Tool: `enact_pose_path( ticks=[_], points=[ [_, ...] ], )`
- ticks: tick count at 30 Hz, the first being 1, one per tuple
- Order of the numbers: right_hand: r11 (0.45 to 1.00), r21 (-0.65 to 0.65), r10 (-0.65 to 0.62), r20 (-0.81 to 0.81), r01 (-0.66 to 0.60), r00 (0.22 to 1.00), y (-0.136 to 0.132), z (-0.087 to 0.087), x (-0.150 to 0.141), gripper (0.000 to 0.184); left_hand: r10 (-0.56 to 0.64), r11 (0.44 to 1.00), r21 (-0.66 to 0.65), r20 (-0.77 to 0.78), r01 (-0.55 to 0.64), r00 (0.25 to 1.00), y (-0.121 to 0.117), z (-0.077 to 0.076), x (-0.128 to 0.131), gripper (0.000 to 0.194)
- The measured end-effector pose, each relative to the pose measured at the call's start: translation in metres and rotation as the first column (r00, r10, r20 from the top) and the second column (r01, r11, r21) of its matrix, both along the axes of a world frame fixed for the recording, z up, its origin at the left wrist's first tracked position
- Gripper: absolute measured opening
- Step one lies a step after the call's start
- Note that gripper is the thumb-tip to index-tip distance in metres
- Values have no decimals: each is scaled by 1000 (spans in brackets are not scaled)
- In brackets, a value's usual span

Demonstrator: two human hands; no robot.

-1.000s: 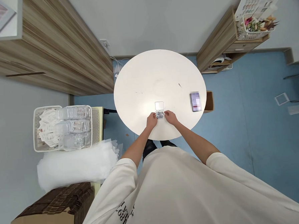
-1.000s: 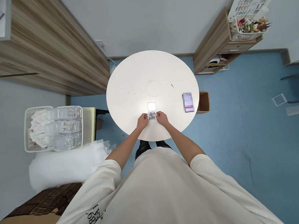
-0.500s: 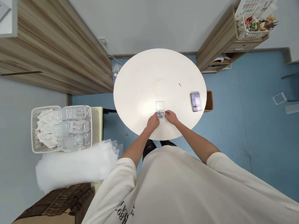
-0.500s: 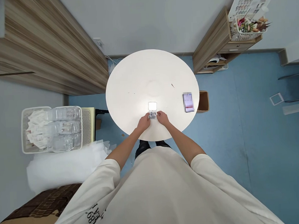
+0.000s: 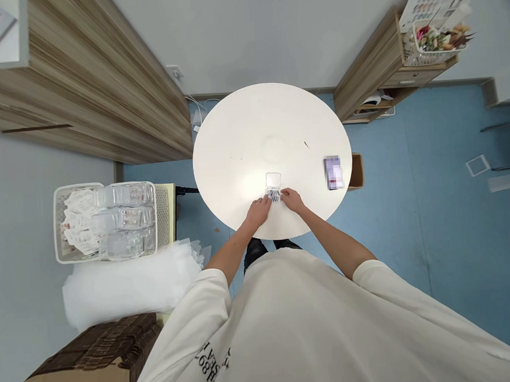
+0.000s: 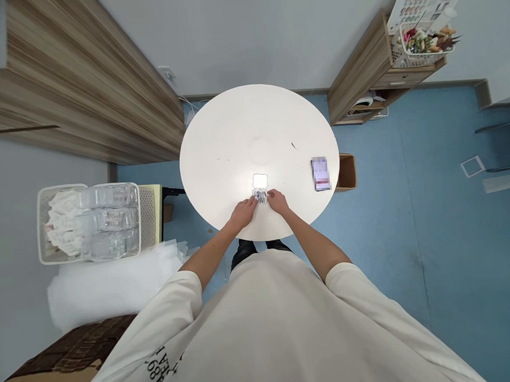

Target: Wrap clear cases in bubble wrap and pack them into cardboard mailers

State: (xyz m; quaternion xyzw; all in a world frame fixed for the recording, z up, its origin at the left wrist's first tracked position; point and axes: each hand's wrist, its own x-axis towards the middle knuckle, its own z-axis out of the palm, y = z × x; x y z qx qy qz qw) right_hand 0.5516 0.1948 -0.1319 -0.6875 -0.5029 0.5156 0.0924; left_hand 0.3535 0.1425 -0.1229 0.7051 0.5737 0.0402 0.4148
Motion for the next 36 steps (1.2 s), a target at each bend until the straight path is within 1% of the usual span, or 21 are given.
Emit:
enact_pose_path(
  ticks=[2, 4, 6, 7, 8, 9, 10, 11, 12, 13, 14, 17, 20, 23, 26, 28, 30, 33, 36],
  points=[
    [1000, 10, 2, 2, -2, 1000, -1, -1, 0, 35, -1, 1000, -13, -14, 1, 1000, -2, 3, -1, 59],
    [1000, 15, 1, -3, -1, 1000, -1, -2, 1, 36, 23, 999, -25, 3, -23, 1000, -3, 6, 0, 59],
    [1000, 14, -4, -13, 4, 1000, -1, -4, 2, 37, 104, 994, -41, 44, -103, 994, 1, 6, 1, 56],
    [1000, 17, -10, -16, 10, 1000, 1, -5, 2, 37, 183, 982, -51, 70, -180, 981, 5, 5, 1, 55],
    [1000, 22, -18, -16, 18, 1000, 2, -6, 2, 37, 287, 957, -71, 99, -281, 953, 10, 4, 2, 54],
    [999, 31, -30, -16, 31, 999, 5, -6, 3, 37, 400, 916, -95, 131, -390, 907, 17, 1, 2, 52],
    [998, 42, -47, -20, 48, 999, 8, -6, 3, 38, 530, 847, -138, 158, -513, 833, 25, -1, 2, 50],
    [996, 50, -67, -30, 68, 997, 12, -6, 3, 39, 629, 776, -198, 185, -598, 755, 34, -5, 3, 49],
    [994, 55, -89, -49, 92, 995, 16, -6, 2, 42, 692, 721, -242, 211, -649, 690, 43, -8, 3, 48],
    [992, 54, -113, -76, 117, 991, 20, -5, 1, 45, 725, 689, -275, 231, -671, 649, 52, -11, 3, 49],
    [988, 49, -138, -108, 144, 985, 25, -5, 1, 48, 734, 678, -304, 252, -669, 630, 60, -13, 3, 51],
    [976, 1, -214, -199, 218, 956, 36, -3, -3, 55, 738, 674, -365, 303, -642, 603, 76, -18, 5, 59],
    [965, -56, -262, -260, 257, 929, 41, -3, -6, 57, 756, 653, -434, 325, -621, 568, 82, -18, 10, 67],
    [963, -78, -268, -296, 257, 917, 42, -4, -6, 59, 773, 632, -479, 337, -609, 538, 84, -14, 12, 74],
    [969, -73, -248, -312, 237, 917, 41, -1, -6, 65, 774, 631, -477, 332, -612, 540, 85, -8, 10, 79],
    [974, -62, -226, -313, 218, 922, 41, 2, -8, 70, 754, 655, -456, 338, -603, 563, 85, -4, 7, 81],
    [980, -43, -196, -320, 192, 927, 42, 6, -10, 74, 715, 698, -417, 358, -583, 600, 86, -1, 3, 80],
    [989, 16, -133, -323, 146, 937, 41, 12, -13, 75, 650, 760, -326, 385, -563, 655, 83, 1, -1, 73],
    [992, 76, -69, -301, 96, 951, 35, 13, -14, 74, 599, 798, -243, 416, -551, 684, 75, 2, -5, 65]
  ],
)
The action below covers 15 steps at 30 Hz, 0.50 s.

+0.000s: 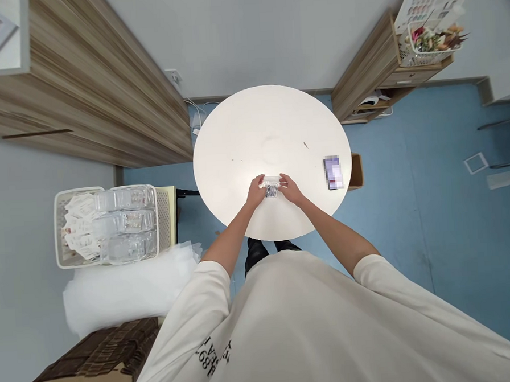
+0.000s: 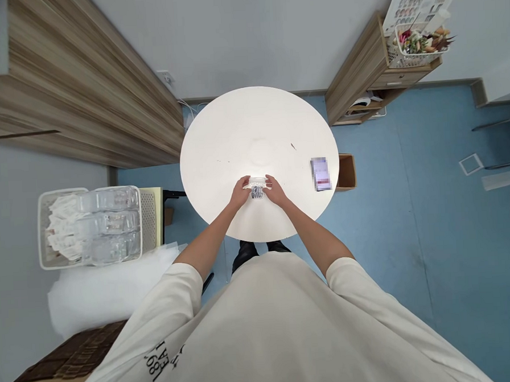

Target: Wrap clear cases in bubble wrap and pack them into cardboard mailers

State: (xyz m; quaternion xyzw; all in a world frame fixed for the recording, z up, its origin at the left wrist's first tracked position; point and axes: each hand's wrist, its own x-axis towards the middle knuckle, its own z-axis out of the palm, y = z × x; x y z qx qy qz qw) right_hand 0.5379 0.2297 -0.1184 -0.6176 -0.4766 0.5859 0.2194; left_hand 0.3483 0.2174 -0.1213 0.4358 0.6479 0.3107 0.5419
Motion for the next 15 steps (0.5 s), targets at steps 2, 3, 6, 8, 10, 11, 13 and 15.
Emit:
enact_pose_path(
  ticks=[2, 3, 6, 8, 10, 11, 13, 15],
  points=[
    [999, 22, 24, 17, -24, 1000, -7, -1, 1, 73, -19, 999, 29, -23, 20, 1000, -9, 1, -3, 60],
    [999, 29, 36, 26, -37, 999, -11, -2, 2, 72, -28, 999, 31, -39, 30, 999, -14, 2, -4, 57],
    [996, 41, 83, 56, -85, 995, -25, -6, 5, 71, -59, 998, 11, -81, 60, 995, -30, 3, -8, 56],
    [992, 42, 116, 73, -119, 991, -33, -9, 6, 71, -84, 996, -4, -99, 85, 991, -40, 2, -9, 59],
    [988, 37, 145, 91, -148, 985, -40, -12, 6, 72, -111, 994, -37, -121, 108, 986, -48, -1, -10, 61],
    [985, 35, 162, 102, -166, 981, -42, -14, 6, 72, -129, 991, -56, -135, 122, 982, -51, -3, -10, 62],
    [977, 38, 204, 146, -212, 968, -47, -16, 6, 71, -181, 982, -81, -177, 169, 967, -56, -8, -11, 64],
    [954, 65, 269, 237, -292, 933, -50, -16, 7, 69, -263, 965, -72, -262, 253, 929, -61, -10, -12, 66]
  ],
)
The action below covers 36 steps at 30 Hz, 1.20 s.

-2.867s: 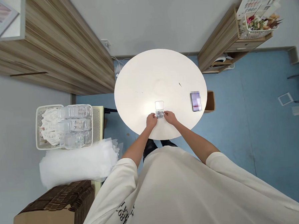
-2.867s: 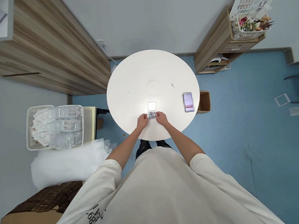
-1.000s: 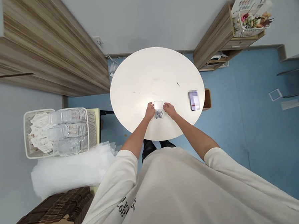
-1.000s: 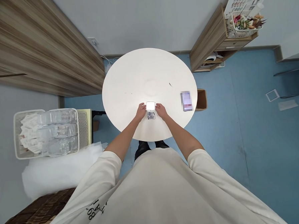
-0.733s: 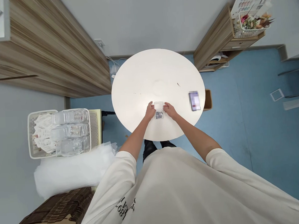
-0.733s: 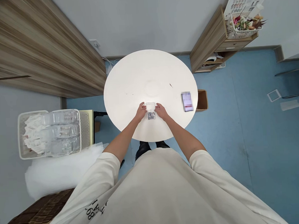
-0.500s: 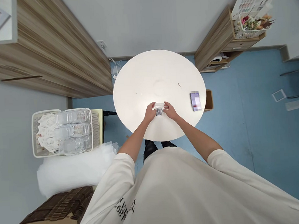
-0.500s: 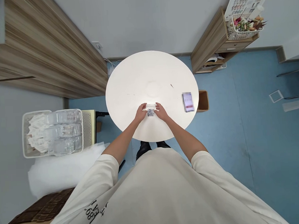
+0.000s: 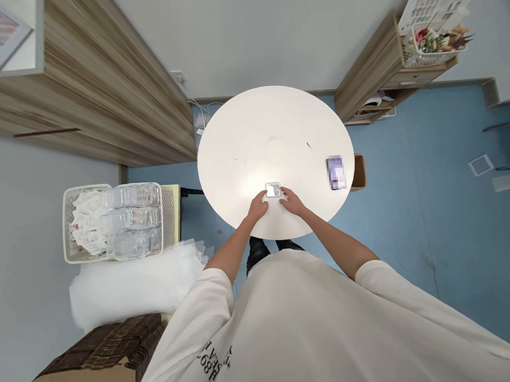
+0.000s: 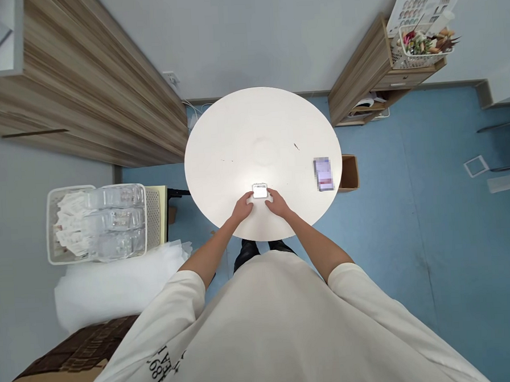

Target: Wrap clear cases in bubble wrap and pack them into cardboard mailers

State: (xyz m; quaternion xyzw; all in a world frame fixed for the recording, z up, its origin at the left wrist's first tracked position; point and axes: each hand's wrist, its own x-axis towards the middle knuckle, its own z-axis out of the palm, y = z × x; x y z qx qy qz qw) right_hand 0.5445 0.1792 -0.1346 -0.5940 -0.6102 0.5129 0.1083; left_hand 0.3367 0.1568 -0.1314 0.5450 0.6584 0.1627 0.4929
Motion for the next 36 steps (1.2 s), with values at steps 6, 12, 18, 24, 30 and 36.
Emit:
enact_pose_path(
  ticks=[6, 12, 18, 24, 30, 36],
  points=[
    [904, 126, 331, 402, -409, 854, -15, 5, 4, 72, -423, 856, 143, -360, 497, 832, -17, -1, -3, 81],
    [808, 53, 450, 589, -587, 672, -24, 3, 7, 83, -509, 779, 40, -543, 626, 668, -27, -9, 0, 94],
    [798, 16, 461, 627, -602, 628, -24, 2, 3, 85, -503, 793, -2, -565, 609, 654, -29, -15, 9, 98],
    [852, 23, 438, 514, -523, 737, -17, 8, 5, 83, -491, 797, 27, -554, 604, 673, -29, -6, 3, 95],
    [894, 159, 325, 414, -419, 850, -9, 25, 11, 72, -399, 858, 74, -528, 509, 750, -35, 15, -7, 92],
    [814, 308, 348, 421, -492, 838, 1, 47, -10, 61, -257, 922, 120, -523, 369, 813, -55, 39, -23, 85]
  ],
)
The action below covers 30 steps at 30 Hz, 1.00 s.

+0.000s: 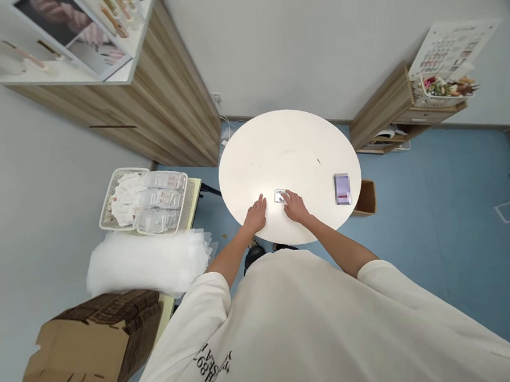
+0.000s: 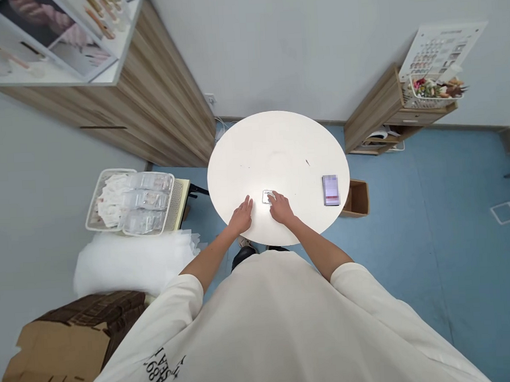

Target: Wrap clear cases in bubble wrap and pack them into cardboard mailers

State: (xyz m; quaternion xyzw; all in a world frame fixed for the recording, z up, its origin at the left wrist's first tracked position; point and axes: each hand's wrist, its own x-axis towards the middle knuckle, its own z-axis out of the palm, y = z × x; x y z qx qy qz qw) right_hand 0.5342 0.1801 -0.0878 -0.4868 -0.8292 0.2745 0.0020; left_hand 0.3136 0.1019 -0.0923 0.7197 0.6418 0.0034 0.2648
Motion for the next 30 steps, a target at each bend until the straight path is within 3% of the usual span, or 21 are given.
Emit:
enact_pose_path(
  ticks=[5, 10, 15, 23, 30],
  points=[
    [995, 19, 102, -28, -102, 994, -5, 10, -43, 54, 92, 995, 33, -24, -91, 995, -27, 14, -28, 78],
    [989, 4, 147, -74, -147, 986, -33, 13, -98, 50, 172, 982, 84, -14, -170, 985, -67, 20, -70, 71],
    [990, -34, 132, -131, -137, 983, -85, 6, -154, 46, 238, 965, 111, 8, -237, 971, -125, 26, -116, 67],
    [961, -198, 157, -175, -191, 972, -186, -9, -237, 44, 335, 938, 88, 32, -336, 942, -227, 29, -196, 64],
    [939, -272, 154, -210, -209, 966, -238, 2, -298, 42, 452, 892, 21, -19, -452, 892, -285, 15, -247, 59]
  ],
)
